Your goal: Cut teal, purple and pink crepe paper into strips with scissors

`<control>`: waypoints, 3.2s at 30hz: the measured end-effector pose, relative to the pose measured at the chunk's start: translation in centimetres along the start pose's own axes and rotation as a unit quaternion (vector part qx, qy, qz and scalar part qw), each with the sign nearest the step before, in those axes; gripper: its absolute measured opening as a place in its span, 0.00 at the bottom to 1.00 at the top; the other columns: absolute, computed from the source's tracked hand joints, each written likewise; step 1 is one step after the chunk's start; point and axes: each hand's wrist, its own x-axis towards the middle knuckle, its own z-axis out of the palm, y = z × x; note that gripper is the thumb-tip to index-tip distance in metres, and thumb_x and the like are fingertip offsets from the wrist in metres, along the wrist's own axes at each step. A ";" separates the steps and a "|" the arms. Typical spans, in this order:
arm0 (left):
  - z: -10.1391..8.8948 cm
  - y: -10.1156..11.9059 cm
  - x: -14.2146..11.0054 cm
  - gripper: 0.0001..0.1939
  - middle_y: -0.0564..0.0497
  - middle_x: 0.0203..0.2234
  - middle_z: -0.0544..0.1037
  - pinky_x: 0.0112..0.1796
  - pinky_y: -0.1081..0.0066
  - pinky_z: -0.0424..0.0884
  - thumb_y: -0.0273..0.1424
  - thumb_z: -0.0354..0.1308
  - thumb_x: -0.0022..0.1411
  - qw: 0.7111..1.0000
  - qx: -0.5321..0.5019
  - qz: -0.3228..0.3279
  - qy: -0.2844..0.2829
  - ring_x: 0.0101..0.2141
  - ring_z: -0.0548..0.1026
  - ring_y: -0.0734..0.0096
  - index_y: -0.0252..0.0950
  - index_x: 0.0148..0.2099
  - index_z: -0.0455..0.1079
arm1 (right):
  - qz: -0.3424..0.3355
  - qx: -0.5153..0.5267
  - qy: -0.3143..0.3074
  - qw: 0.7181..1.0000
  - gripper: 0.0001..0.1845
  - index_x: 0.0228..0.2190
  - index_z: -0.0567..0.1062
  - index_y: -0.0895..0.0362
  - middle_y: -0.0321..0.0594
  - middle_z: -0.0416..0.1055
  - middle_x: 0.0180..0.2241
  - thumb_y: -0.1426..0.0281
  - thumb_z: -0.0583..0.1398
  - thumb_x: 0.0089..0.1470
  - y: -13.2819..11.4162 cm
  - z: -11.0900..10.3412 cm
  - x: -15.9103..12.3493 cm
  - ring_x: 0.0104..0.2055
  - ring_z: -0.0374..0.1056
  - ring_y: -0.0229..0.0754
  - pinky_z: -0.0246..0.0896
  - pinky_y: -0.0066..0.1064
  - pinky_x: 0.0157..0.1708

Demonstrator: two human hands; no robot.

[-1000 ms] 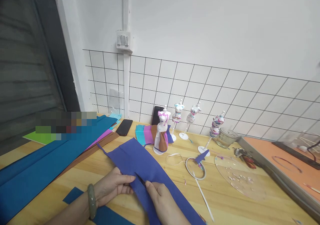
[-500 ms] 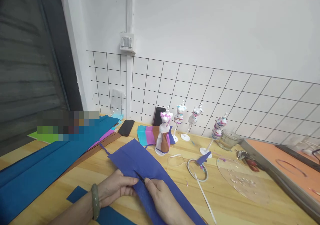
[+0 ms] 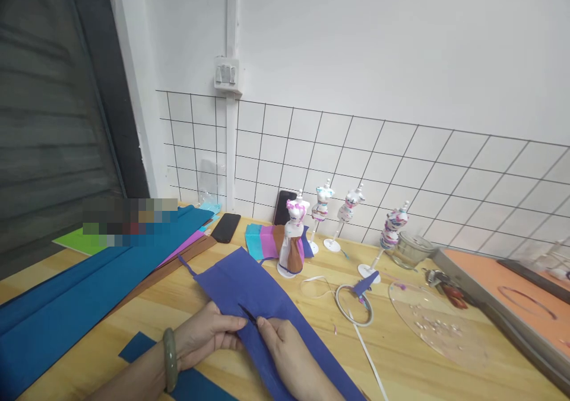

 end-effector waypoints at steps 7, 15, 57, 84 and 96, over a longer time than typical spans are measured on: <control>-0.2 0.4 -0.2 0.16 0.45 0.33 0.78 0.34 0.68 0.71 0.30 0.65 0.48 1.000 0.001 -0.007 -0.007 0.32 0.75 0.67 0.31 0.40 0.70 | -0.006 0.013 -0.007 1.000 0.28 0.19 0.70 0.58 0.32 0.61 0.17 0.50 0.47 0.55 0.2 0.1 0.2 0.23 0.57 0.38 0.54 0.26 0.26; -1.2 1.3 0.1 0.13 0.46 0.27 0.77 0.30 0.70 0.70 0.30 0.65 0.47 0.998 -0.008 -0.024 0.053 0.27 0.75 0.70 0.31 0.34 0.67 | -0.006 0.007 -0.019 1.000 0.23 0.19 0.60 0.55 0.30 0.51 0.19 0.53 0.46 0.56 0.6 0.1 0.3 0.23 0.49 0.36 0.49 0.27 0.25; -1.8 1.1 0.2 0.17 0.47 0.31 0.77 0.31 0.70 0.70 0.30 0.68 0.43 1.000 0.007 0.003 0.018 0.29 0.74 0.70 0.32 0.37 0.71 | -0.029 0.010 -0.022 0.999 0.27 0.20 0.67 0.57 0.34 0.61 0.20 0.49 0.47 0.53 -0.5 0.9 1.8 0.24 0.56 0.39 0.56 0.30 0.30; -3.1 1.9 0.7 0.19 0.47 0.32 0.78 0.33 0.68 0.71 0.28 0.68 0.42 0.999 0.003 0.011 0.050 0.31 0.75 0.67 0.32 0.39 0.70 | -0.043 -0.011 -0.035 0.998 0.25 0.18 0.61 0.55 0.33 0.55 0.20 0.51 0.45 0.55 -0.1 0.8 3.0 0.25 0.52 0.38 0.53 0.29 0.28; -3.5 2.1 0.5 0.18 0.46 0.30 0.78 0.31 0.70 0.70 0.28 0.69 0.40 0.999 0.015 -0.007 0.038 0.26 0.74 0.71 0.32 0.36 0.72 | -0.070 -0.040 -0.039 0.996 0.26 0.18 0.65 0.56 0.33 0.59 0.19 0.51 0.46 0.55 -0.6 0.8 3.7 0.25 0.55 0.38 0.53 0.29 0.27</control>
